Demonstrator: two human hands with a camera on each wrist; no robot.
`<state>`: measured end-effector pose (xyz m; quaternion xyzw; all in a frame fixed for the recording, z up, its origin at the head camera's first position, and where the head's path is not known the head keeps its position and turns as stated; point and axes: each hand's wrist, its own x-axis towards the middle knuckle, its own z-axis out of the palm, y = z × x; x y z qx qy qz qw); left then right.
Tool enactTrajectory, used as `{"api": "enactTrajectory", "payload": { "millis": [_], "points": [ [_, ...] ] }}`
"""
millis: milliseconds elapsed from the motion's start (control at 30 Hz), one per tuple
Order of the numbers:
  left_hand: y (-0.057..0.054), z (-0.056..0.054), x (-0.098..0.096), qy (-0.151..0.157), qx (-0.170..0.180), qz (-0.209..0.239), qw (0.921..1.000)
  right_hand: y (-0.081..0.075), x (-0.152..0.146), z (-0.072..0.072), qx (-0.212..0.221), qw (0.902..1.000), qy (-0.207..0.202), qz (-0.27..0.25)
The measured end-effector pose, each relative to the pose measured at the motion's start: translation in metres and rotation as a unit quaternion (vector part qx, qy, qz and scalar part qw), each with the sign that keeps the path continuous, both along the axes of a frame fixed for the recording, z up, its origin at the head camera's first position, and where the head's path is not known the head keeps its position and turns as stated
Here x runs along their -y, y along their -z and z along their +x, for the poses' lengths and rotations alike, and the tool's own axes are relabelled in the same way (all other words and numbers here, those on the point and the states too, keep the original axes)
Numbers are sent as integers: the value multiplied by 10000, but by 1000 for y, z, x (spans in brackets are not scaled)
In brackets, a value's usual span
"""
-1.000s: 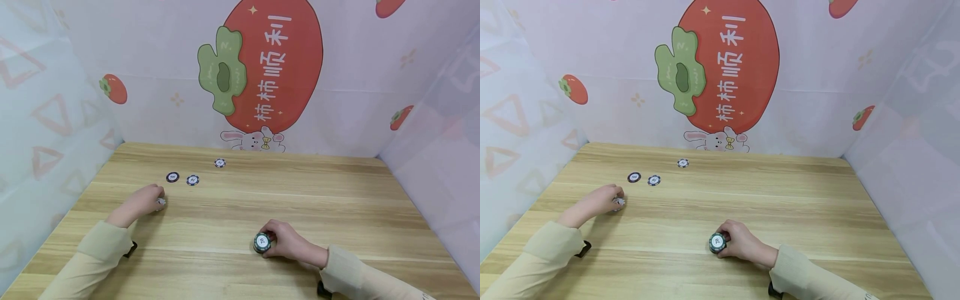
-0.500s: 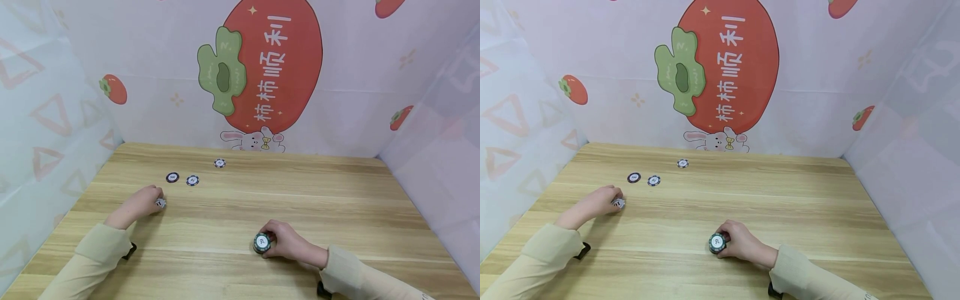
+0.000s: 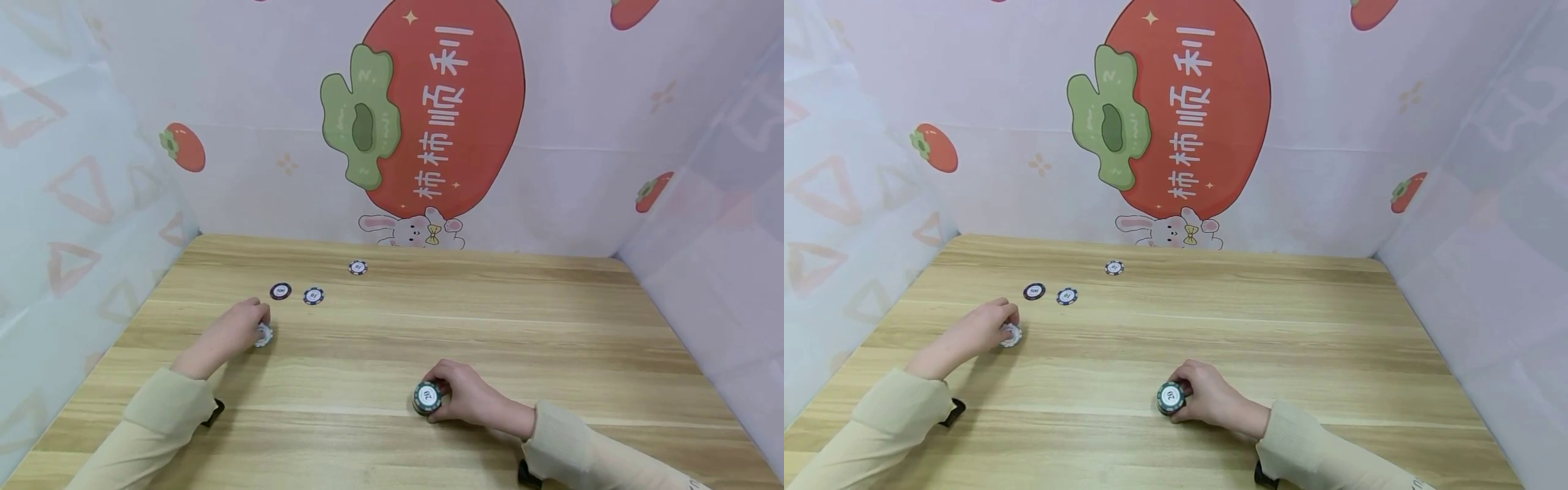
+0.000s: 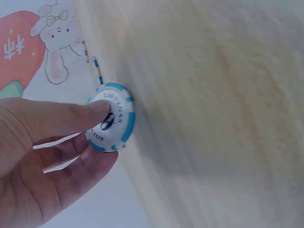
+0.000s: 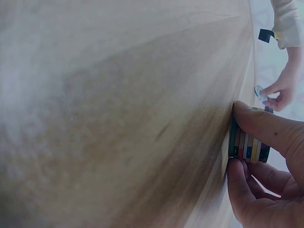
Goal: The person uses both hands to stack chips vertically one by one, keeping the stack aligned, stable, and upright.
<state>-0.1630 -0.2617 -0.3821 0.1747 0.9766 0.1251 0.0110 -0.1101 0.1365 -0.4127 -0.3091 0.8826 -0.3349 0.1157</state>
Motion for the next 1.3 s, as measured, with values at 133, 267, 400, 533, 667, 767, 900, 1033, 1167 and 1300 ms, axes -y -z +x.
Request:
{"api": "enactTrajectory", "payload": {
  "millis": [133, 267, 400, 533, 667, 767, 900, 1033, 1167, 1300],
  "points": [
    [-5, 3, -4, 86, -90, -41, 9999, 0, 0, 1, 10, 10000, 5, -7],
    [-9, 5, -11, 141, -55, -166, 9997, -1, 0, 1, -35, 10000, -25, -8],
    [-10, 9, -23, 282, -59, -159, 9995, -1, -1, 1, -90, 9999, -70, -24],
    [-12, 16, -39, 524, -228, -116, 9983, 0, -1, 1, -30, 10000, -23, 26],
    [-15, 21, -57, 771, -421, -165, 9960, 0, -1, 1, -18, 10000, 8, 76],
    [-16, 23, -69, 977, -489, -177, 9939, -1, 0, 1, -62, 10000, -2, 75],
    [-16, 24, -82, 1251, -598, -227, 9901, -2, 0, 1, -119, 9999, -27, 69],
    [-16, 25, -94, 1441, -621, -217, 9874, -2, -1, 0, -118, 9999, -65, 10],
    [-18, 29, -104, 1597, -561, -155, 9854, -2, -1, 0, -95, 9999, -58, -28],
    [-21, 33, -116, 1806, -559, -62, 9820, -1, -2, 1, -94, 9999, -58, -52]
  ]
}}
